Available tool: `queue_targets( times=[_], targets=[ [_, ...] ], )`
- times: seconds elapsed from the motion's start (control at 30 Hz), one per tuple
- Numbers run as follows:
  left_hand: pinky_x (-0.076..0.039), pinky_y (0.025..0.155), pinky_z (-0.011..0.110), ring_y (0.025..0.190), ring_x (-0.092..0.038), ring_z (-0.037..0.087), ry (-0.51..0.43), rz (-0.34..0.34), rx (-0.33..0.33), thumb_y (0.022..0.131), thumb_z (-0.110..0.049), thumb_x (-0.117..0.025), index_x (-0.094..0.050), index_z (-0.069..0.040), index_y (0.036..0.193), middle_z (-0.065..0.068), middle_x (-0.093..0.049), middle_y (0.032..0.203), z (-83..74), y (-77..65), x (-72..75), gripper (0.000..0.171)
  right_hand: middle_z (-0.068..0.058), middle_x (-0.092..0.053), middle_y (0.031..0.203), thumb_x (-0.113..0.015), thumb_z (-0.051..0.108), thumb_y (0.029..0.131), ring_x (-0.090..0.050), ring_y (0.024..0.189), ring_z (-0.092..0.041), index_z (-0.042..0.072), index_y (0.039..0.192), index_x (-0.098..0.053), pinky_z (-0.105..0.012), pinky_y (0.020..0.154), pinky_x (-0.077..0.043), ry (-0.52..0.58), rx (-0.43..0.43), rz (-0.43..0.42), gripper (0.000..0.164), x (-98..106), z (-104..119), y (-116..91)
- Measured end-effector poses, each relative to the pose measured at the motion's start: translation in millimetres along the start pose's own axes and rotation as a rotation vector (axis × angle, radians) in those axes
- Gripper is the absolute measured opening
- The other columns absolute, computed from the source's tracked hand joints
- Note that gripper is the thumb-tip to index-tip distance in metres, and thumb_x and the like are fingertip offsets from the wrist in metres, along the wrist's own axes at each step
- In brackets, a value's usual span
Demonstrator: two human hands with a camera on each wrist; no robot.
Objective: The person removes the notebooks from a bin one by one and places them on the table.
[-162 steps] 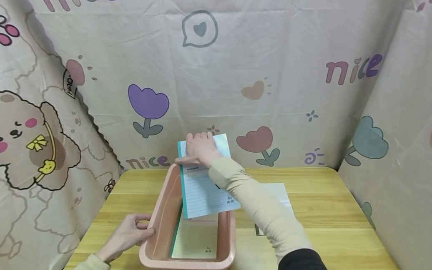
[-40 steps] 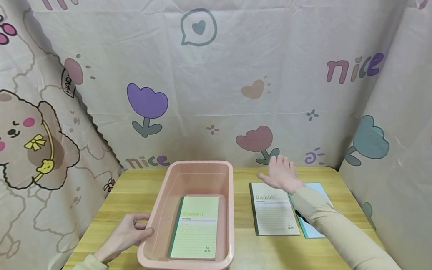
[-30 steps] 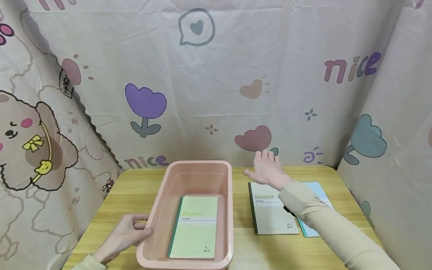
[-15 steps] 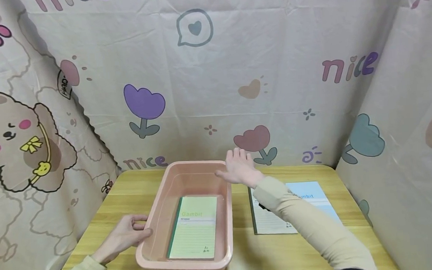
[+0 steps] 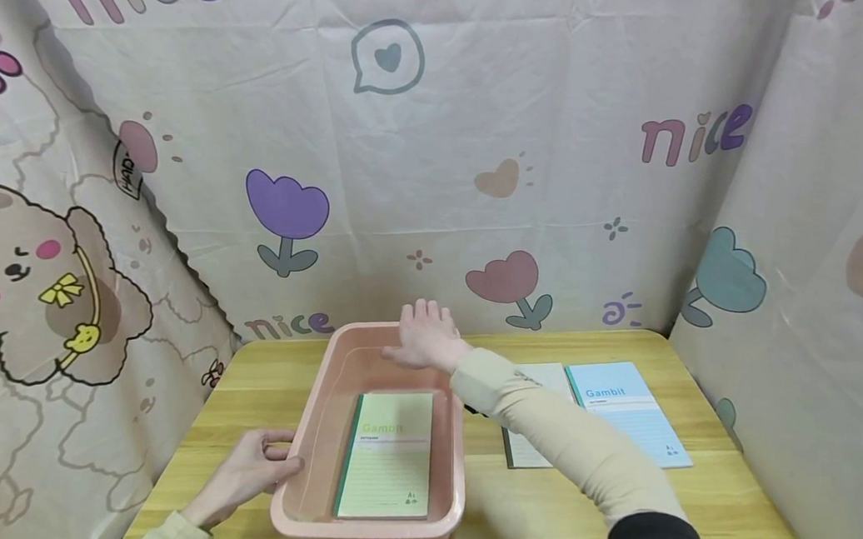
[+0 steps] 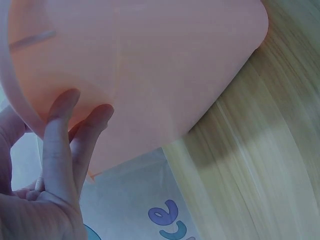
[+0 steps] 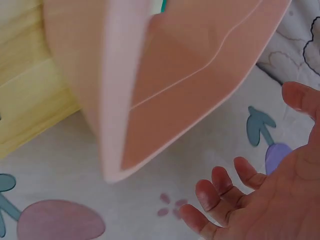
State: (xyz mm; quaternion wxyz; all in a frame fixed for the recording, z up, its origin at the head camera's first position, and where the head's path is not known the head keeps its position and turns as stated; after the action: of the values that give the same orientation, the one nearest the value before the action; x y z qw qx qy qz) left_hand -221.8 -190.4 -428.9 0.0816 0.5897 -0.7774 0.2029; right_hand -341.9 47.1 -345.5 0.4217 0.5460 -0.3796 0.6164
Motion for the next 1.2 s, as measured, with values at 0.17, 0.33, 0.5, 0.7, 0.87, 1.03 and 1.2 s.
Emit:
queue_targets(
  times=[0.17,0.33,0.5,0.7,0.87,1.03,1.2],
  targets=[
    [-0.066,0.067,0.041,0.087,-0.076,0.038,-0.007,0.015,-0.013,0.088,-0.001,-0.062,-0.040,0.027,0.135,0.037,-0.070,0.106,-0.1,-0.2,-0.2,0.059,-0.012,-0.051,0.115,-0.060,0.064,0.088,-0.047,0.109,-0.029,0.005,0.119,-0.050,-0.039,0.092,-0.042,0.008,-0.003,0.023,0.068,-9.0,21.3,9.4],
    [-0.066,0.066,0.042,0.087,-0.076,0.039,-0.008,0.021,-0.015,0.088,-0.001,-0.062,-0.040,0.027,0.135,0.037,-0.070,0.106,0.1,0.1,-0.3,0.060,-0.014,-0.053,0.130,-0.057,0.065,0.090,-0.048,0.121,-0.030,0.004,0.134,-0.048,-0.043,0.105,-0.043,-0.005,-0.016,0.059,0.076,-21.9,36.4,19.2],
    [-0.066,0.067,0.042,0.087,-0.076,0.038,-0.005,0.019,-0.006,0.088,-0.001,-0.062,-0.040,0.027,0.136,0.037,-0.070,0.106,0.4,0.6,-0.7,0.060,-0.015,-0.051,0.142,-0.057,0.065,0.090,-0.047,0.133,-0.031,0.003,0.144,-0.044,-0.044,0.115,-0.040,-0.026,-0.021,0.079,0.083,-34.7,48.7,25.4],
    [-0.066,0.067,0.042,0.086,-0.076,0.038,-0.006,0.015,-0.008,0.087,-0.001,-0.062,-0.040,0.027,0.136,0.036,-0.071,0.105,0.4,0.2,-0.6,0.060,-0.017,-0.042,0.154,-0.056,0.063,0.091,-0.039,0.144,-0.032,0.003,0.151,-0.037,-0.047,0.120,-0.035,-0.004,-0.056,0.100,0.087,-55.4,59.8,32.6],
    [-0.066,0.068,0.042,0.087,-0.076,0.038,-0.011,0.009,-0.005,0.088,0.000,-0.062,-0.040,0.026,0.135,0.037,-0.070,0.106,-0.8,-1.3,-0.8,0.059,-0.015,-0.041,0.154,-0.052,0.065,0.092,-0.038,0.144,-0.030,0.006,0.152,-0.037,-0.046,0.120,-0.035,0.007,-0.097,0.144,0.085,-79.7,64.7,39.0],
    [-0.066,0.068,0.042,0.087,-0.076,0.036,-0.007,0.001,0.003,0.087,-0.001,-0.062,-0.041,0.026,0.135,0.037,-0.070,0.106,-0.9,-1.1,-0.6,0.059,-0.014,-0.041,0.156,-0.053,0.067,0.091,-0.039,0.144,-0.030,0.007,0.151,-0.039,-0.045,0.121,-0.035,0.018,-0.122,0.153,0.085,-95.8,65.6,42.4],
    [-0.066,0.068,0.042,0.086,-0.076,0.037,-0.006,-0.003,0.008,0.087,-0.001,-0.062,-0.042,0.026,0.135,0.036,-0.070,0.106,-0.5,-0.5,-0.3,0.059,-0.014,-0.042,0.157,-0.053,0.069,0.090,-0.039,0.145,-0.030,0.006,0.151,-0.039,-0.046,0.121,-0.036,0.036,-0.143,0.161,0.089,-116.8,62.9,47.7]
  ],
)
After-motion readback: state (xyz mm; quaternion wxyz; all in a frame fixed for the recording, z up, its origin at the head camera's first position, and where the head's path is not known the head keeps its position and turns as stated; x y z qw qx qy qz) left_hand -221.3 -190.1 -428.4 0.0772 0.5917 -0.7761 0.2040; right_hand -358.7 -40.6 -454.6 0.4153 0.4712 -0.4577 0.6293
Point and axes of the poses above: each hand's wrist, its own y-axis towards the middle knuckle, its own x-axis out of the back of the hand, z = x × y, the point moved 6 cm from there along y, towards the middle knuckle
